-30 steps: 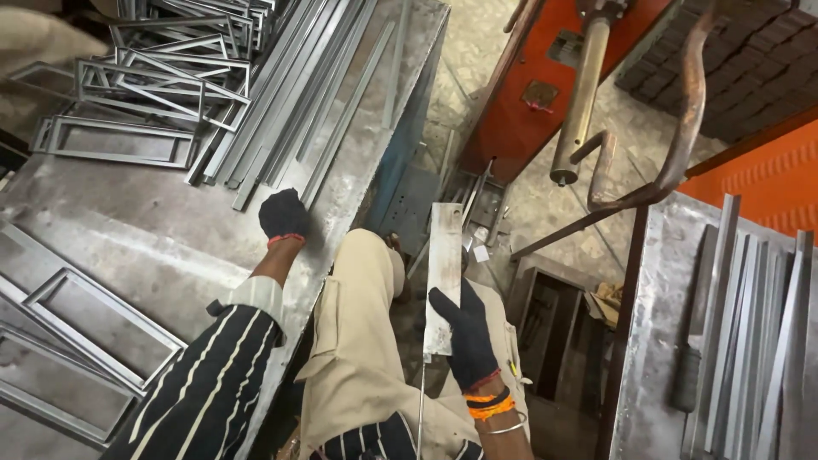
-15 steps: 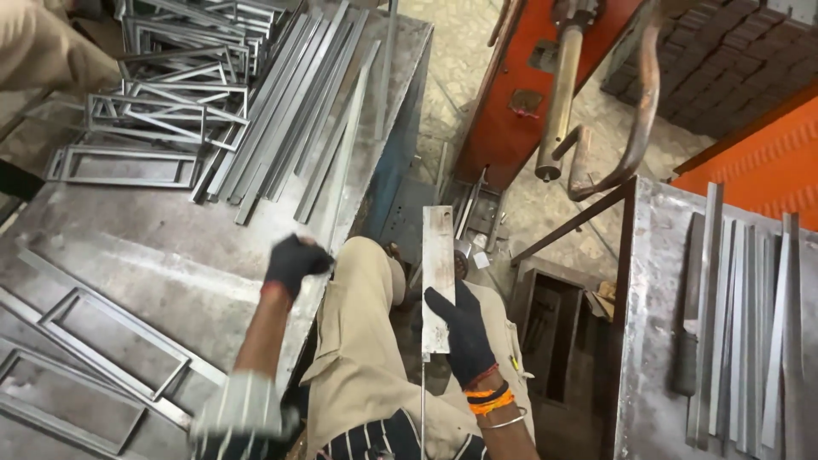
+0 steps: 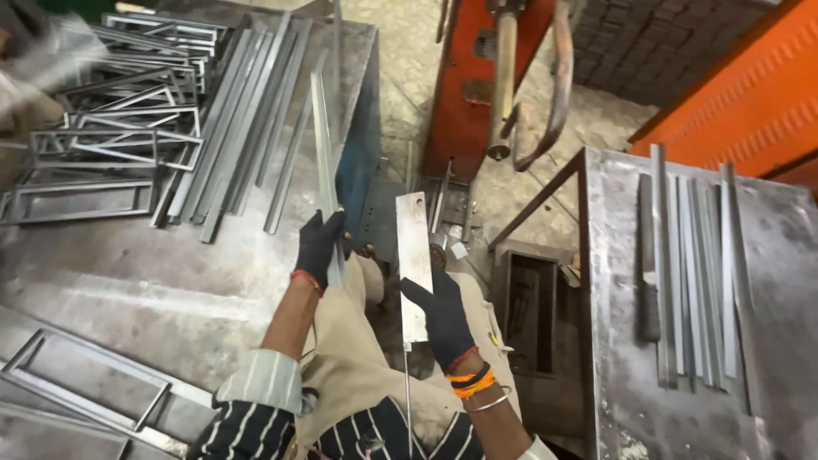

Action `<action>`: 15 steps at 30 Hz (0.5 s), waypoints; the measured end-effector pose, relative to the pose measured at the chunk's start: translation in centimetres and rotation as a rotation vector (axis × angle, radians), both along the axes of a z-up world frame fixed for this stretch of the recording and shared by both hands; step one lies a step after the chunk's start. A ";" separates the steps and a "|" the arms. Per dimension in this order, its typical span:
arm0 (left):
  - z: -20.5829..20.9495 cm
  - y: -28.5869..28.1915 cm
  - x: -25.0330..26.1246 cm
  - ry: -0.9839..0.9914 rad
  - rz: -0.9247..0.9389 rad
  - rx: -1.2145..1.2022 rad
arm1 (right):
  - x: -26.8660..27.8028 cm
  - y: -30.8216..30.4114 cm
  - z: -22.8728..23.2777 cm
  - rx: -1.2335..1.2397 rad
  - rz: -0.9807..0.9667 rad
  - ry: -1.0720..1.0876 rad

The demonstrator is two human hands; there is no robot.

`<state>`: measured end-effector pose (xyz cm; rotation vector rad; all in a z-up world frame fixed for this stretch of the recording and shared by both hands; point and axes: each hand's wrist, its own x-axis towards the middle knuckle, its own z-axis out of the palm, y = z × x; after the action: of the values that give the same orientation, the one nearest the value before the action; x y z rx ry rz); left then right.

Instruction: Positioning and spot welding metal frame components using an industrial welding machine.

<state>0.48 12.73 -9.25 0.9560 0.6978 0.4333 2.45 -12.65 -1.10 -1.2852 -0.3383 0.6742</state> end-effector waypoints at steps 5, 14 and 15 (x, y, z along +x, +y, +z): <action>3.6 -5.6 1.8 0.007 0.046 0.089 | 0.6 0.3 2.4 -0.039 -0.115 -0.111; 0.7 -10.2 3.6 -0.046 0.172 0.607 | 1.2 0.9 3.2 -0.234 -0.219 -0.461; 0.9 -10.8 3.5 0.013 0.160 0.550 | 1.2 1.2 3.6 -0.341 -0.261 -0.567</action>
<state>3.98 1.88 -8.34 1.4247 0.6814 0.7851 3.69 -11.50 2.49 -1.8069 -0.5187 0.1327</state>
